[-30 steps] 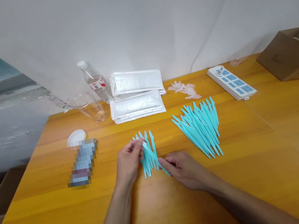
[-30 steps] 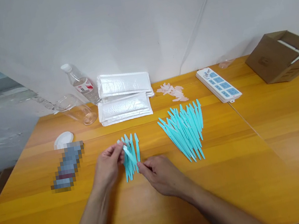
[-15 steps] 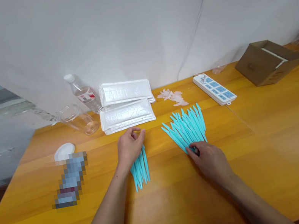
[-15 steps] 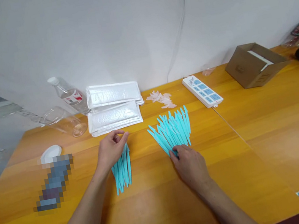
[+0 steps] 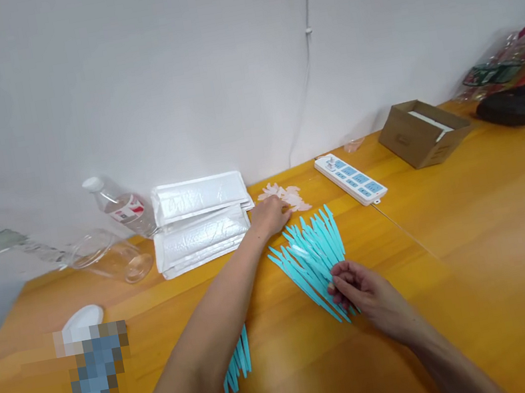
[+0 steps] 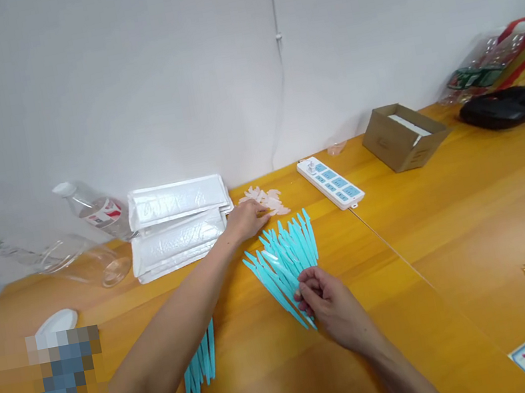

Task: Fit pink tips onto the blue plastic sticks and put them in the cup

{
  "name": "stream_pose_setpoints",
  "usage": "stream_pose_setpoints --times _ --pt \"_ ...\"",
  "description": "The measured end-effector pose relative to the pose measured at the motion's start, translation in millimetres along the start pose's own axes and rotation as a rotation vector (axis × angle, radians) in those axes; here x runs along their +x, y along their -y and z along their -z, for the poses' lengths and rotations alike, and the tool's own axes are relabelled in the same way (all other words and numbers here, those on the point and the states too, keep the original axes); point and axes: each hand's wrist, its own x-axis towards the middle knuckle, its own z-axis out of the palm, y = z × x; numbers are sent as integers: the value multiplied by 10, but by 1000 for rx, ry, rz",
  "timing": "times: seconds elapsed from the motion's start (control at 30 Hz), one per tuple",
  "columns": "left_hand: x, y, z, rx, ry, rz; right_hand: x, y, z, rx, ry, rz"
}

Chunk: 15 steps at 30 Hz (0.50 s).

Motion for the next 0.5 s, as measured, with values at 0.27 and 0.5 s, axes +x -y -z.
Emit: stream_pose_setpoints --times 0.27,0.5 --pt "-175 -7 195 -148 62 72 39 -72 33 -253 -48 96" --pt "-1845 121 752 -663 82 301 -48 62 -113 -537 6 254"
